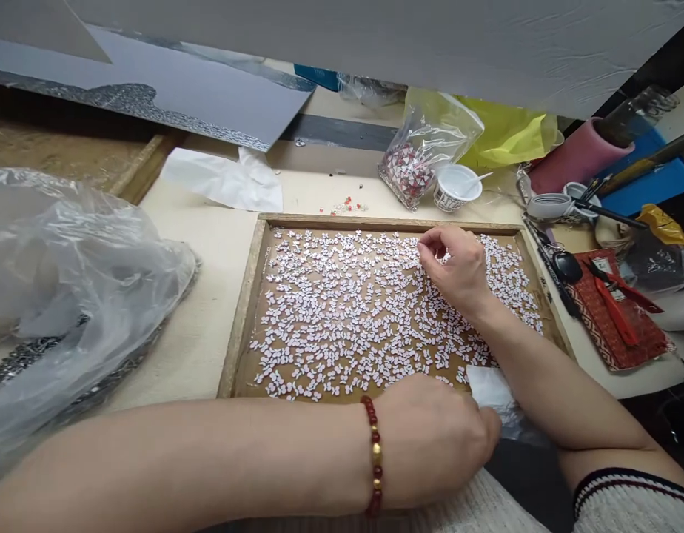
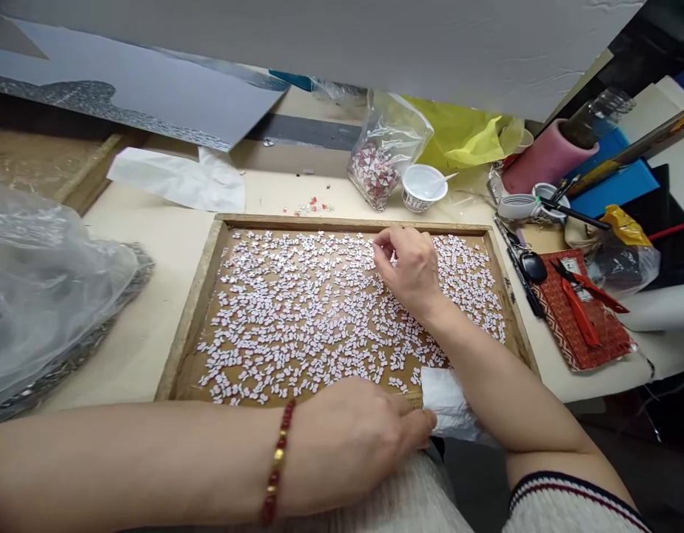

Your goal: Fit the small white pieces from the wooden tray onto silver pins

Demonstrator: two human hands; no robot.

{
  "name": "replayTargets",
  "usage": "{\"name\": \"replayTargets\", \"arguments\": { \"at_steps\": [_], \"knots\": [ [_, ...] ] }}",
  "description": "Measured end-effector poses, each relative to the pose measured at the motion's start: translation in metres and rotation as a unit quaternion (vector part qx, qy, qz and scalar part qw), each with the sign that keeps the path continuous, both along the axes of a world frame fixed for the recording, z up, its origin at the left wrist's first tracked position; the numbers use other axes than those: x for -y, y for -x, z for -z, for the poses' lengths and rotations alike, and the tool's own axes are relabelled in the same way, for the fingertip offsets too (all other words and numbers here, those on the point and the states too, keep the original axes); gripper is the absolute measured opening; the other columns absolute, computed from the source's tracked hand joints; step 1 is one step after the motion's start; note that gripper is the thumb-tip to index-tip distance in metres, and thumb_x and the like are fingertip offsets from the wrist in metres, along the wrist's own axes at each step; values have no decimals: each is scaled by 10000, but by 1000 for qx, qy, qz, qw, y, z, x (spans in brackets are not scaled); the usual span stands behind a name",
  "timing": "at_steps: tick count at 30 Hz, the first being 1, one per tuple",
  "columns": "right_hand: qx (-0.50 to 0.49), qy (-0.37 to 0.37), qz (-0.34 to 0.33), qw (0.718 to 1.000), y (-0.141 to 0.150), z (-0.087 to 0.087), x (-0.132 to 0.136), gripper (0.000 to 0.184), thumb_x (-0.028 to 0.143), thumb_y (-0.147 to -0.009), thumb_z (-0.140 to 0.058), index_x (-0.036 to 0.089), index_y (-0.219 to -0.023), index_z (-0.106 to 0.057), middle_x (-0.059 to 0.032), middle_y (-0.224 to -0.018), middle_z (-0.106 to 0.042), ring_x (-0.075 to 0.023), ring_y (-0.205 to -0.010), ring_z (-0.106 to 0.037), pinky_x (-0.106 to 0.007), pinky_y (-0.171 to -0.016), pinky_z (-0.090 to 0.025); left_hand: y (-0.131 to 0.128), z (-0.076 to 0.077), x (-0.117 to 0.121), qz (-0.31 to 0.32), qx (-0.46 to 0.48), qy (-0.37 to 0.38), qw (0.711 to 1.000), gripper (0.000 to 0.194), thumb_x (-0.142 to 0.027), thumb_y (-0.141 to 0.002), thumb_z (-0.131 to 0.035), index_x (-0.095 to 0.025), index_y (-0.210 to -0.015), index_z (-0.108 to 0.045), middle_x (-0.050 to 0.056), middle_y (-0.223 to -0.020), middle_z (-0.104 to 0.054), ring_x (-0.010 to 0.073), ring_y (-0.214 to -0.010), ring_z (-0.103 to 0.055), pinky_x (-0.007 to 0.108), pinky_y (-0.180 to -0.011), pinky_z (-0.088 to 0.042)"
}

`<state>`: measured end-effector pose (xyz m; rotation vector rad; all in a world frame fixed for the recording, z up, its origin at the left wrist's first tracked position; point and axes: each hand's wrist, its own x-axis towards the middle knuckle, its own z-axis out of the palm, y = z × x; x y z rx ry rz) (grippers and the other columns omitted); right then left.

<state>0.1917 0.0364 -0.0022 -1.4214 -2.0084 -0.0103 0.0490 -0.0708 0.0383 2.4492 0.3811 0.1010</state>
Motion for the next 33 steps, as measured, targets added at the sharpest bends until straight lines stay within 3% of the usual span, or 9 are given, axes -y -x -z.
{"name": "replayTargets", "arguments": {
  "at_steps": [2, 4, 8, 11, 13, 16, 18, 23, 33],
  "knots": [
    [26, 9, -6, 1000, -1, 0, -2, 64, 163, -791, -558, 197, -747, -588, 9, -663, -606, -143, -661, -519, -314, -681, -345, 12, -11, -21, -35, 8, 87, 996, 194, -231, -914, -470, -161, -771, -580, 6, -686, -651, 106, -540, -555, 221, -466, -369],
    [47, 24, -12, 999, -1, 0, -5, 70, 156, -789, -560, 205, -746, -587, 9, -685, -615, -154, -696, -518, -320, -695, -333, 25, -19, -45, -119, 39, 159, 979, 241, -259, -926, -457, -165, -723, -548, -17, -630, -598, 90, -568, -536, 203, -542, -404],
    [56, 54, -11, 997, 1, 1, -9, 55, 184, -805, -565, 212, -761, -581, -10, -789, -637, -177, -802, -524, -329, -730, -328, 49, -23, -81, -221, 116, 315, 916, 322, -289, -939, -323, -189, -650, -424, -48, -533, -399, 60, -462, -371, 185, -460, -345],
    [70, 73, -1, 995, 4, 1, -10, 58, 198, -819, -555, 211, -774, -589, -14, -801, -632, -179, -820, -514, -327, -741, -317, 59, -17, -94, -302, 127, 444, 834, 343, -317, -946, -183, -213, -681, -374, -56, -508, -242, 64, -411, -227, 188, -380, -229],
    [81, 82, 8, 993, 5, 0, -11, 79, 185, -824, -536, 206, -773, -593, -14, -796, -628, -177, -819, -508, -324, -745, -310, 61, -11, -97, -328, 155, 532, 765, 286, -275, -923, -226, -211, -679, -361, -52, -527, -222, 58, -413, -205, 183, -375, -195],
    [81, 92, 9, 992, 7, -1, -13, 68, 179, -824, -533, 196, -790, -589, -13, -808, -626, -171, -824, -503, -321, -757, -311, 63, -2, -99, -318, 221, 641, 662, 197, -203, -876, -341, -190, -704, -437, -50, -539, -251, 49, -423, -194, 172, -374, -154],
    [76, 93, 5, 993, 7, -1, -14, 61, 178, -826, -534, 192, -796, -585, -13, -812, -621, -166, -819, -499, -319, -759, -315, 63, 2, -98, -304, 264, 675, 618, 157, -166, -866, -391, -173, -761, -508, -52, -545, -277, 44, -430, -194, 162, -373, -142],
    [74, 80, -2, 994, 9, 0, -13, 60, 167, -823, -542, 188, -790, -588, -13, -791, -618, -163, -796, -499, -316, -745, -325, 63, 6, -98, -298, 322, 685, 582, 133, -126, -902, -422, -161, -878, -548, -59, -559, -329, 42, -443, -201, 142, -378, -155],
    [147, 52, -23, 987, 9, 0, -11, 107, 208, -871, -528, 194, -811, -615, -31, -828, -620, -189, -840, -508, -330, -725, -335, 64, 22, -101, -318, 397, 658, 555, 311, -301, -954, -405, -144, -708, -515, -52, -545, -343, 37, -430, -214, 136, -375, -165]
  ]
}}
